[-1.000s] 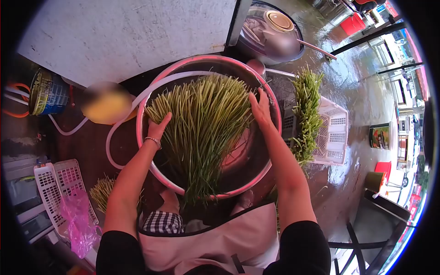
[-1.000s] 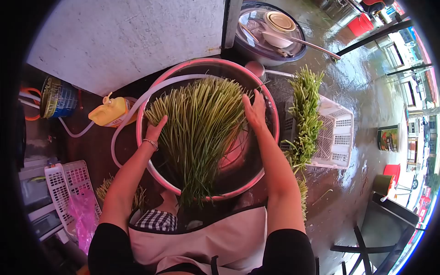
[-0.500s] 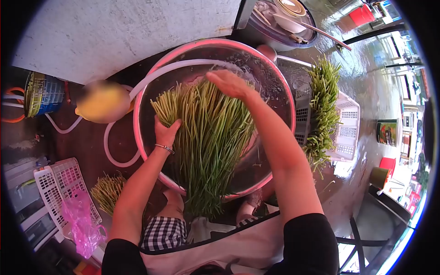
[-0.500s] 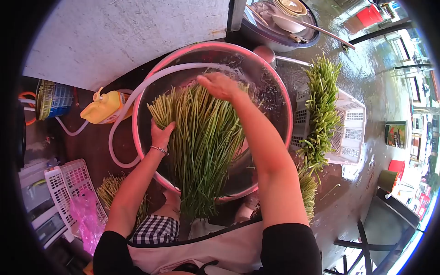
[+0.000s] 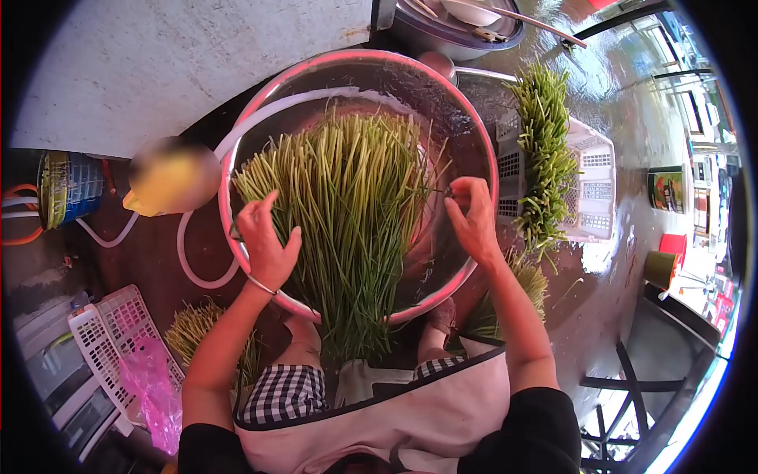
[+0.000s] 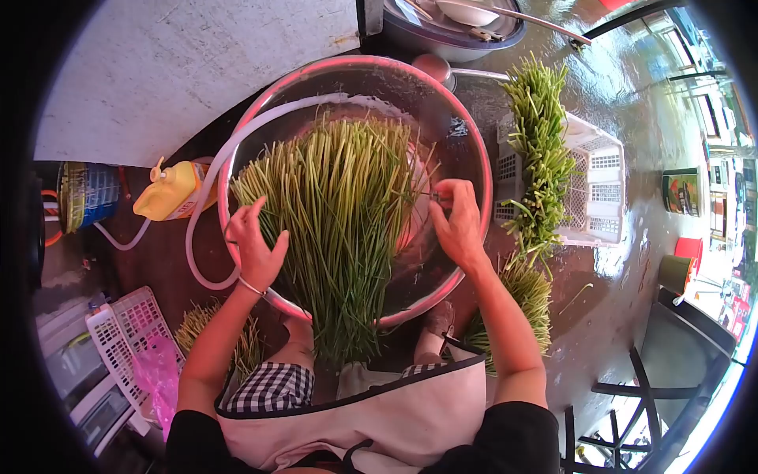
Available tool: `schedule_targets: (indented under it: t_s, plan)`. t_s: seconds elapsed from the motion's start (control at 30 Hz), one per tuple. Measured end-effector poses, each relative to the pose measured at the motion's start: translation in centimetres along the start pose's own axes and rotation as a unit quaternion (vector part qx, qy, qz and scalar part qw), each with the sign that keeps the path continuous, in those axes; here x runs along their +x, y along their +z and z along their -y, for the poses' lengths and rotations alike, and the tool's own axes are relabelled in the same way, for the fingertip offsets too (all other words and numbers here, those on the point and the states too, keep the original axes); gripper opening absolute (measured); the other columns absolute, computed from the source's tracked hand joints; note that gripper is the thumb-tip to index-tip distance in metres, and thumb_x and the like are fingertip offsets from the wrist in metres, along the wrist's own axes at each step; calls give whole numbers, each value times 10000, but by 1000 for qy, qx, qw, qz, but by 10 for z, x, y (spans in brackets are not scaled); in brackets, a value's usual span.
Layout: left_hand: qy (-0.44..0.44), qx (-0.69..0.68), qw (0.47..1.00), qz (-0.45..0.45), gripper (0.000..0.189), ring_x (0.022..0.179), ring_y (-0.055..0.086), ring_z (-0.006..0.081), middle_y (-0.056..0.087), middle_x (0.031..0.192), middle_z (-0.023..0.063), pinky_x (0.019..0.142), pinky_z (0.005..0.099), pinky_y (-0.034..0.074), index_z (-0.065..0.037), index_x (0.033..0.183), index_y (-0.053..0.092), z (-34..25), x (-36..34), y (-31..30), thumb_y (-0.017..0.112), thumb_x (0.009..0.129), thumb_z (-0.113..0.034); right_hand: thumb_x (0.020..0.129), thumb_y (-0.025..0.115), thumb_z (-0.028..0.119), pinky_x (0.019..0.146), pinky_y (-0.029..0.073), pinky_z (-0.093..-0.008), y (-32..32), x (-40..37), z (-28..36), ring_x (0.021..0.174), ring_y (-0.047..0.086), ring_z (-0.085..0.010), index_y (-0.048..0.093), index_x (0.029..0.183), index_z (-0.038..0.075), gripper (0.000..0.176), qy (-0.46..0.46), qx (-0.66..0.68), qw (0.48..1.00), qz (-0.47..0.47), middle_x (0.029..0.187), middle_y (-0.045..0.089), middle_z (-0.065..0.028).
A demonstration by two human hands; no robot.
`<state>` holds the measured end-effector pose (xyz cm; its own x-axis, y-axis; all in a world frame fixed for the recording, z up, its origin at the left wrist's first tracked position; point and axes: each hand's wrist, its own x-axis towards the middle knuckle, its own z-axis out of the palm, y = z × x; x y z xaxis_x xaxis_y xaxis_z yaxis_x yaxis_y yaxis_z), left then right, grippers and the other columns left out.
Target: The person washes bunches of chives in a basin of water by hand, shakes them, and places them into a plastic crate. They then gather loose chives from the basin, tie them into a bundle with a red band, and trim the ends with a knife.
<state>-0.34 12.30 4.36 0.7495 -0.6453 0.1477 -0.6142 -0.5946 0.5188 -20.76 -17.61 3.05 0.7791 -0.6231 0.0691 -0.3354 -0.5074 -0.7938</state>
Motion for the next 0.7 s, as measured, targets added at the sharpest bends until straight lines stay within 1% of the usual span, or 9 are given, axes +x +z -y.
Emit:
schedule_targets:
  t_s: [0.07,0.17,0.2,0.23,0.3,0.5,0.63,0.67,0.7]
  plan:
    - [106,15,994,8,557,1101,477,332,472,1177,181,955,433,366,-84,1284,527,-19,15,10,699,754,-60,836,687,27,832,502,-344,6,-19,-21,945,604,-218,542,1100,8,303,61,23,998,-24,1047,572,-117]
    - [232,-35,969,71,502,1152,511,327,543,1165,135,1024,450,356,-89,1249,526,-47,51,38,682,773,-46,867,716,118,825,503,-328,26,-5,-31,924,607,-164,538,1145,4,350,170,161,969,-78,1083,589,-97]
    - [264,-41,960,82,488,1169,517,325,556,1166,127,1041,455,353,-89,1235,526,-53,62,52,679,774,-42,832,780,202,842,499,-319,39,3,-46,925,610,-147,512,1236,6,523,202,186,954,-122,1121,604,-92]
    - [295,-47,950,91,474,1187,523,323,569,1167,118,1058,460,350,-88,1221,526,-55,70,62,676,775,-38,809,800,212,855,494,-316,42,16,-44,944,611,-153,504,1258,4,577,251,266,928,-68,1134,609,-94]
    - [277,-48,954,105,458,1226,514,314,575,1190,117,1072,460,358,-82,1197,522,-51,77,76,679,768,-45,762,841,231,882,484,-312,54,37,-39,980,613,-164,489,1303,1,685,340,413,843,45,1160,620,-99]
    - [231,-4,970,81,442,1233,514,296,582,1209,100,1046,441,391,-92,1173,533,-38,74,76,654,750,-48,721,826,144,765,526,-327,117,49,-16,869,661,-190,622,1166,4,509,328,369,869,28,1028,690,-92]
    - [179,58,981,51,444,1205,535,312,583,1217,97,1032,447,409,-108,1159,560,-1,68,57,624,730,-12,761,746,97,702,530,-328,77,40,-30,745,652,-189,622,1109,-18,386,319,455,831,43,921,682,-77]
    - [167,61,983,38,443,1202,535,314,584,1218,100,1032,447,408,-107,1159,560,7,65,56,621,732,-9,794,688,86,691,530,-323,71,39,-38,750,645,-179,605,1105,-23,340,351,461,814,37,891,663,-72]
    - [155,62,986,27,442,1200,536,315,584,1218,103,1033,447,408,-107,1160,559,11,61,56,617,734,-7,801,670,89,682,535,-324,73,35,-43,749,639,-176,606,1089,-14,312,336,409,848,26,882,652,-67]
